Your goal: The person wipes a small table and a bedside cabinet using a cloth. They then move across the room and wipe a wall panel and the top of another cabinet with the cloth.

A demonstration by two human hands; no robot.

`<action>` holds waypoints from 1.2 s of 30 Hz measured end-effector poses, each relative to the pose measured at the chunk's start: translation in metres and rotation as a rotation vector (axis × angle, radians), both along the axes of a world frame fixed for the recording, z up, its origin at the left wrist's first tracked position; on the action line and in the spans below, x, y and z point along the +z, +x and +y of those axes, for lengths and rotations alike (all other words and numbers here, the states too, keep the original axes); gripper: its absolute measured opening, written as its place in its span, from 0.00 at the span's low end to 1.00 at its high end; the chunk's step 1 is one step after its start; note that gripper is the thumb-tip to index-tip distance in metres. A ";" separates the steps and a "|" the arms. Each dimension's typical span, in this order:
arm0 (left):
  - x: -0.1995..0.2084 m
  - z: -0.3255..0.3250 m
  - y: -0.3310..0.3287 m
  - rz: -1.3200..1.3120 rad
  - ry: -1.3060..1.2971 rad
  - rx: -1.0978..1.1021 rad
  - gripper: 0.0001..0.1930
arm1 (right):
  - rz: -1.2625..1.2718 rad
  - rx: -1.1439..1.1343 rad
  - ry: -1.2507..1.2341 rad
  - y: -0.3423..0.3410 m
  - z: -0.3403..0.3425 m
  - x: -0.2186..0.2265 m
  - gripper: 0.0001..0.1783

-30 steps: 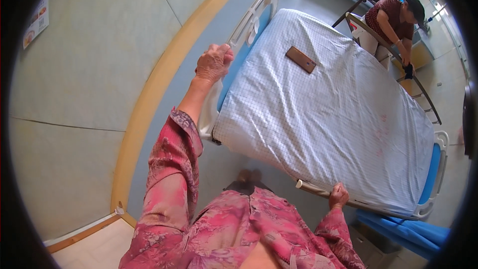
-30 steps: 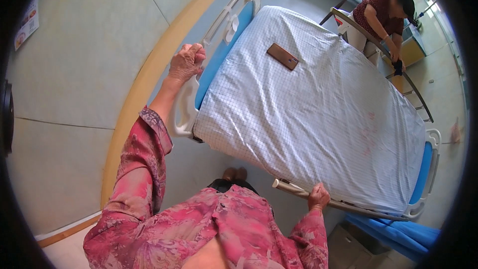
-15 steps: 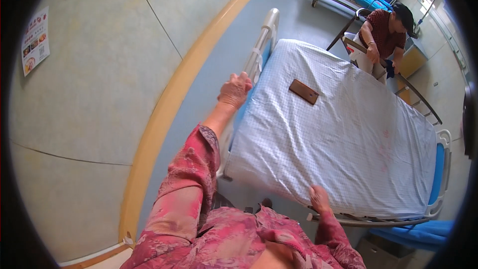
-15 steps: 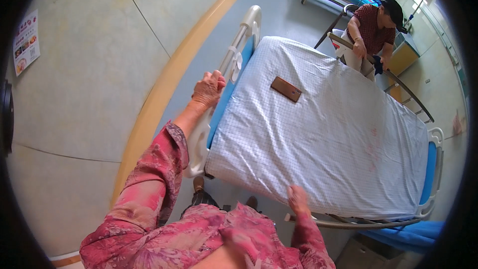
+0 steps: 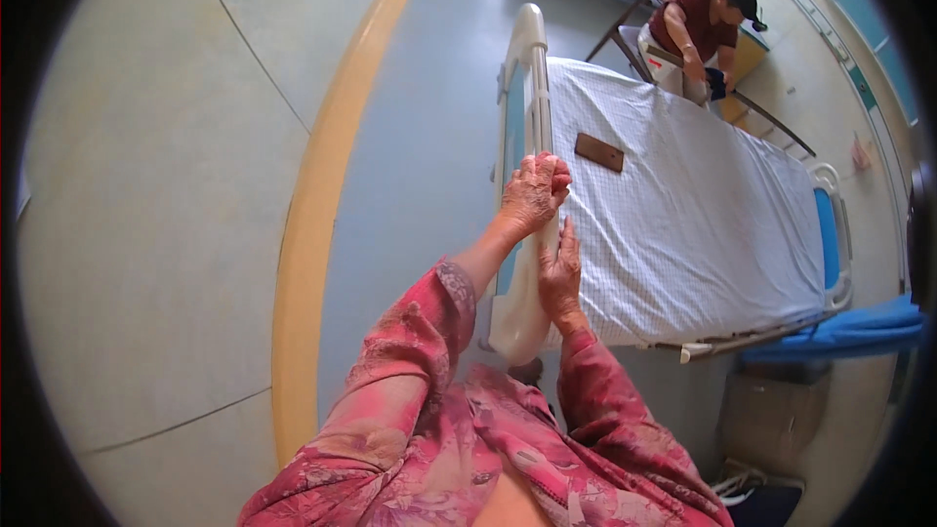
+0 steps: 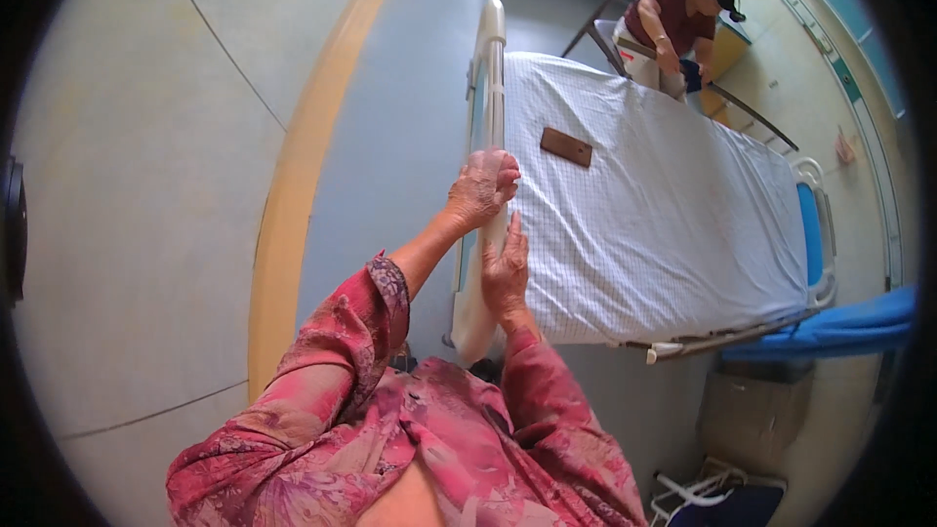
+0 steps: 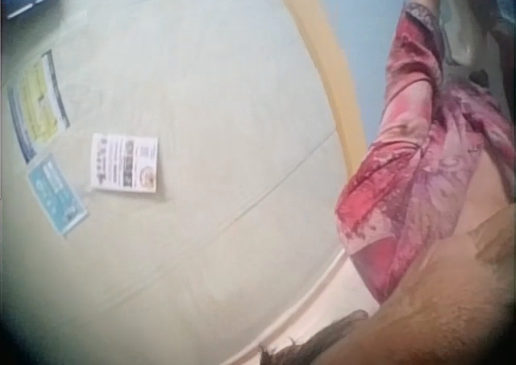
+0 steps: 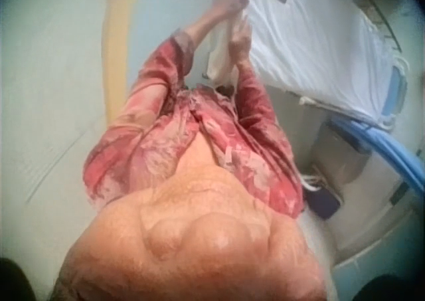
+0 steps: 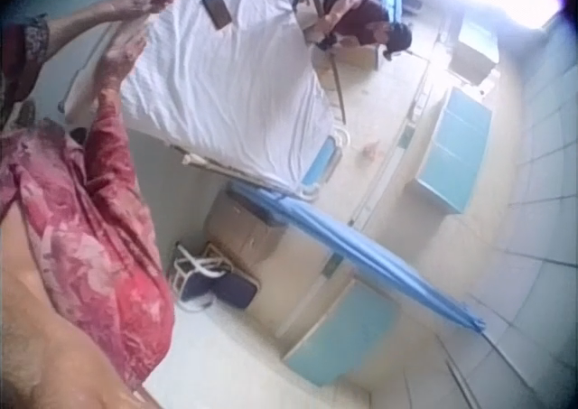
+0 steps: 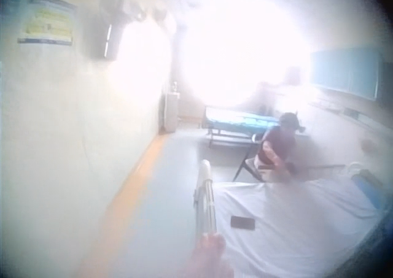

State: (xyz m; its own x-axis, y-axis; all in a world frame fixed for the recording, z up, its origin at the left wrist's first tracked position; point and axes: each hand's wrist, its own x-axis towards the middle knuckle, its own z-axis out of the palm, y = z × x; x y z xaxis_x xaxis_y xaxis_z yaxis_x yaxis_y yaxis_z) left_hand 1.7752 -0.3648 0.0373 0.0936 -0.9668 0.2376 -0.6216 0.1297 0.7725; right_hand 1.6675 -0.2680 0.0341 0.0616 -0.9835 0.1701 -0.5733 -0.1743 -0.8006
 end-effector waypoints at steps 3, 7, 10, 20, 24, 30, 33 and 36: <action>0.005 0.024 0.017 0.084 -0.075 -0.078 0.19 | 0.095 -0.030 -0.023 0.003 -0.001 0.006 0.36; -0.013 0.035 0.035 0.439 -0.065 -0.372 0.18 | 0.119 -0.065 -0.044 0.010 0.000 0.009 0.37; -0.015 0.042 0.039 0.405 -0.019 -0.484 0.22 | 0.206 0.000 -0.164 0.007 -0.002 0.008 0.33; 0.021 0.027 0.075 -0.012 0.166 -0.696 0.29 | 0.318 -0.010 -0.360 0.032 -0.027 0.031 0.15; 0.031 -0.007 0.099 0.266 0.292 -0.731 0.28 | 0.341 -0.073 -0.377 0.030 -0.041 0.026 0.12; 0.030 -0.066 0.102 0.293 0.045 -0.477 0.15 | 0.339 0.004 -0.410 0.038 -0.088 0.034 0.05; 0.043 -0.101 0.112 0.377 -0.095 -0.297 0.10 | 0.335 -0.141 -0.535 0.049 -0.148 0.063 0.04; 0.068 -0.146 0.105 0.635 -0.149 -0.207 0.10 | 0.180 -0.372 -0.637 0.051 -0.201 0.103 0.04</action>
